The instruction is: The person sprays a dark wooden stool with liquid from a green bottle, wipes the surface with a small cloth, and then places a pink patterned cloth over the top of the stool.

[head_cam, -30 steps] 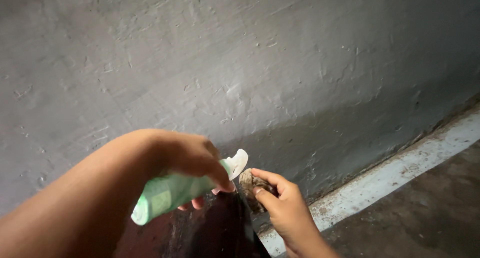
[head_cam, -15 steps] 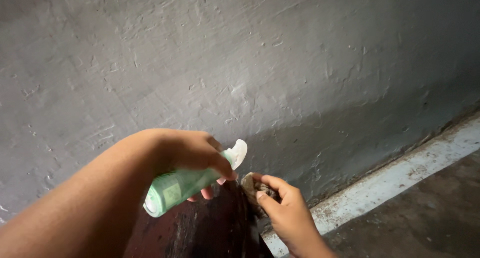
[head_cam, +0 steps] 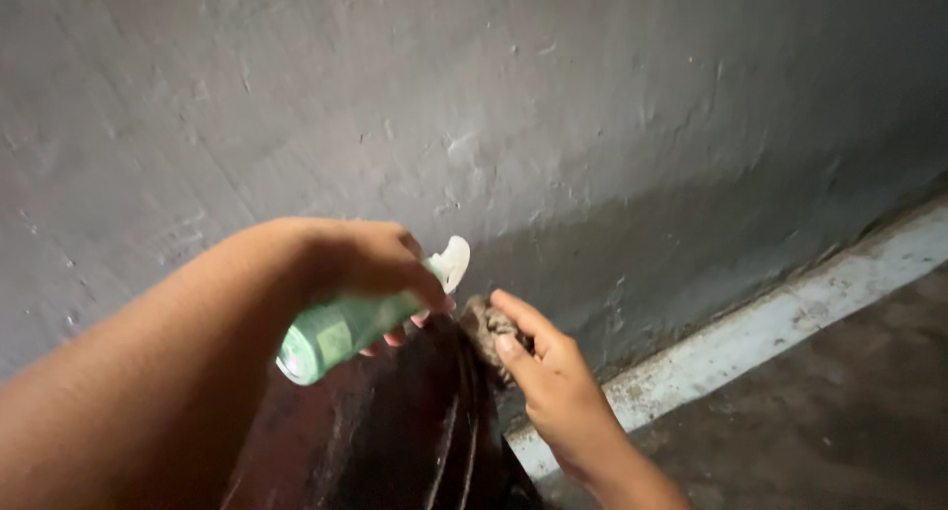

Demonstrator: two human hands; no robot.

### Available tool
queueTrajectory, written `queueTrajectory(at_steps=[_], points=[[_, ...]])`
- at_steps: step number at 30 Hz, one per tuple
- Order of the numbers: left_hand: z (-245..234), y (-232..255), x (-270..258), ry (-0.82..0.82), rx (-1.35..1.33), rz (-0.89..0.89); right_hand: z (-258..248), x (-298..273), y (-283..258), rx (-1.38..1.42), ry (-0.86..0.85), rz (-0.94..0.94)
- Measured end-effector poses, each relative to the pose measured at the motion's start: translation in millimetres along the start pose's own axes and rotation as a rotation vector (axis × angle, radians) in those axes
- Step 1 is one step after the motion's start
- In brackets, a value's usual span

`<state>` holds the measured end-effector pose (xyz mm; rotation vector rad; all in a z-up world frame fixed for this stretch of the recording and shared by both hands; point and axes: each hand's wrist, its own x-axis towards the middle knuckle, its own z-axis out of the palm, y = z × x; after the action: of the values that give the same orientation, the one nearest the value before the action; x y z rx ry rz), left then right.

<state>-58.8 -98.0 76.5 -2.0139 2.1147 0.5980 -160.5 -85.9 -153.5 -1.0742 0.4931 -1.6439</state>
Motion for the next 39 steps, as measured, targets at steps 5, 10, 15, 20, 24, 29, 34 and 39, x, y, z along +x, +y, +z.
queueTrajectory(at_steps=[5,10,15,20,24,29,34,39], points=[[5,-3,2,-0.020,0.017,-0.068,1,1,9,0.110,0.209,-0.077],[2,-10,9,-0.003,-0.013,-0.026,4,0,4,0.114,0.189,-0.046],[-8,-15,17,-0.002,-0.067,0.019,8,4,11,0.073,0.101,0.015],[-8,-15,21,-0.042,-0.046,0.021,2,11,20,0.001,0.033,-0.070],[-10,-18,22,0.026,-0.054,0.040,-1,12,25,0.028,0.011,-0.019],[7,-44,15,0.174,-0.343,0.105,0,12,25,-0.154,0.132,-0.025],[33,-69,2,0.354,-0.756,0.133,3,18,31,-0.220,0.176,-0.034],[29,-71,-10,0.478,-0.885,0.222,3,63,34,-0.364,0.079,-0.048]])
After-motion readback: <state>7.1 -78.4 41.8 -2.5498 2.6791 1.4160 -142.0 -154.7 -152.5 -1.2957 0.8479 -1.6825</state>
